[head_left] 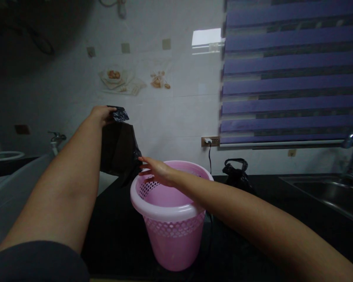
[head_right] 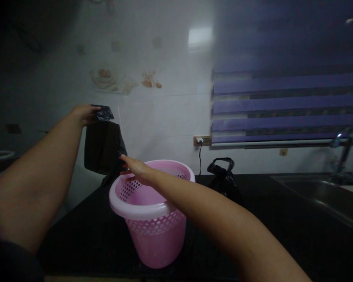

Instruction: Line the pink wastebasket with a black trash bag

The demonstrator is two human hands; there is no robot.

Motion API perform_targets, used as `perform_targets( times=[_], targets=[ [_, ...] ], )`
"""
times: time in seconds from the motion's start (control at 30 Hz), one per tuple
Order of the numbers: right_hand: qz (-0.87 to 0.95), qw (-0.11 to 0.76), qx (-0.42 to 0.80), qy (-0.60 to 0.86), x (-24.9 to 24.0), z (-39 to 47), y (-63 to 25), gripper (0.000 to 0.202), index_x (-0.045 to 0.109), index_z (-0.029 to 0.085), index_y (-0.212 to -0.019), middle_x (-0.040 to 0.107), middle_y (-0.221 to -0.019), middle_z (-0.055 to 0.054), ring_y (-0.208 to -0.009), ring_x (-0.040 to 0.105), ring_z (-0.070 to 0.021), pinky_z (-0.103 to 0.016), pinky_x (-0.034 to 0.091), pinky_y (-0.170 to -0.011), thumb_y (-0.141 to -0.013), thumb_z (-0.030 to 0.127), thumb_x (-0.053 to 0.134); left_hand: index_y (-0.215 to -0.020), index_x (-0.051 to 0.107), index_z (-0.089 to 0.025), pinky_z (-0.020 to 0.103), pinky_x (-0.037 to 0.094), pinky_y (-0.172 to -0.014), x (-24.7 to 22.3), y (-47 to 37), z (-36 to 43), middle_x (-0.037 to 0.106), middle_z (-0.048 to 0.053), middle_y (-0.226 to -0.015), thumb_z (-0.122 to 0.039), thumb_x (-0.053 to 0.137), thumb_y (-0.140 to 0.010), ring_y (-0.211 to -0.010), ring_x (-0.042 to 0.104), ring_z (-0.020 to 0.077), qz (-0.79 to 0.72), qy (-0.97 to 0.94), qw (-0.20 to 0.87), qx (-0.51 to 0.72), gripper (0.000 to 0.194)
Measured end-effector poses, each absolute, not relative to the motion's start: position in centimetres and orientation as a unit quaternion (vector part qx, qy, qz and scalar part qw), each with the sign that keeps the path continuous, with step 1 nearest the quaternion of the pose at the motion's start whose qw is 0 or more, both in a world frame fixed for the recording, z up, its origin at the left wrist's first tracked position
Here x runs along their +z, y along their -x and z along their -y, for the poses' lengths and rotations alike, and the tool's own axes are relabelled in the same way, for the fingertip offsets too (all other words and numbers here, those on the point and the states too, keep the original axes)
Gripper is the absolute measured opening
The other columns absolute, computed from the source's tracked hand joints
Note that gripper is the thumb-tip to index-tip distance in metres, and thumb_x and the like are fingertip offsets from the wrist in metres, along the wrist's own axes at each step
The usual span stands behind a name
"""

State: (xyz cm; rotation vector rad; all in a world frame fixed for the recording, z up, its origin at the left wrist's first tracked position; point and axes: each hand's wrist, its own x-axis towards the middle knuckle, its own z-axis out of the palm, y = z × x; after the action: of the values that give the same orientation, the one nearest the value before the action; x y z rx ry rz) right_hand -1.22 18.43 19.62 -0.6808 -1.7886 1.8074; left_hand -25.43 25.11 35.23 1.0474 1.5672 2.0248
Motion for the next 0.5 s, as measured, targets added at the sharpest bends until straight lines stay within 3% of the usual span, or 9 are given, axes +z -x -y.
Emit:
perform_targets(
  times=[0.17, 0.33, 0.43, 0.5],
  targets=[
    [0.651, 0.277, 0.664, 0.244, 19.5, -19.1, 0.9, 0.044, 0.046, 0.024, -0.13, 0.041, -0.142, -0.009, -0.114, 0.052, -0.0207, -0.036, 0.047, -0.087, -0.093, 0.047, 0.041, -0.072, 0.056, -0.019, 0.023, 0.042, -0.059, 35.6, 25.4, -24.8, 0.057, -0.005, -0.047, -0.012, 0.072, -0.065, -0.083, 0.067, 0.0118, -0.559, -0.377, 0.19, 0.714, 0.019],
    [0.646, 0.3, 0.662, 0.235, 19.7, -20.0, 0.4, 0.042, 0.047, 0.025, -0.129, 0.04, -0.143, -0.009, -0.116, 0.051, -0.0208, -0.035, 0.048, -0.086, -0.093, 0.046, 0.041, -0.079, 0.057, -0.017, 0.022, 0.043, -0.06, 35.9, 25.2, -24.4, 0.057, -0.004, -0.053, -0.006, 0.068, -0.073, -0.076, 0.064, 0.0107, -0.556, -0.375, 0.189, 0.717, 0.017],
    [0.652, 0.317, 0.649, 0.23, 19.7, -20.8, 0.2, 0.039, 0.049, 0.025, -0.126, 0.042, -0.142, -0.008, -0.114, 0.052, -0.0191, -0.033, 0.048, -0.086, -0.092, 0.043, 0.041, -0.091, 0.06, -0.015, 0.026, 0.049, -0.065, 35.9, 25.1, -24.2, 0.063, -0.002, -0.071, -0.006, 0.062, -0.081, -0.074, 0.063, 0.0118, -0.559, -0.38, 0.187, 0.712, 0.014],
    [0.655, 0.324, 0.641, 0.234, 19.6, -21.3, 0.2, 0.038, 0.05, 0.024, -0.125, 0.043, -0.141, -0.008, -0.115, 0.052, -0.0189, -0.033, 0.047, -0.087, -0.093, 0.041, 0.039, -0.105, 0.06, -0.015, 0.032, 0.053, -0.071, 35.9, 25.1, -24.1, 0.065, 0.004, -0.094, -0.017, 0.06, -0.087, -0.082, 0.063, 0.0152, -0.561, -0.387, 0.186, 0.708, 0.018]
  ],
)
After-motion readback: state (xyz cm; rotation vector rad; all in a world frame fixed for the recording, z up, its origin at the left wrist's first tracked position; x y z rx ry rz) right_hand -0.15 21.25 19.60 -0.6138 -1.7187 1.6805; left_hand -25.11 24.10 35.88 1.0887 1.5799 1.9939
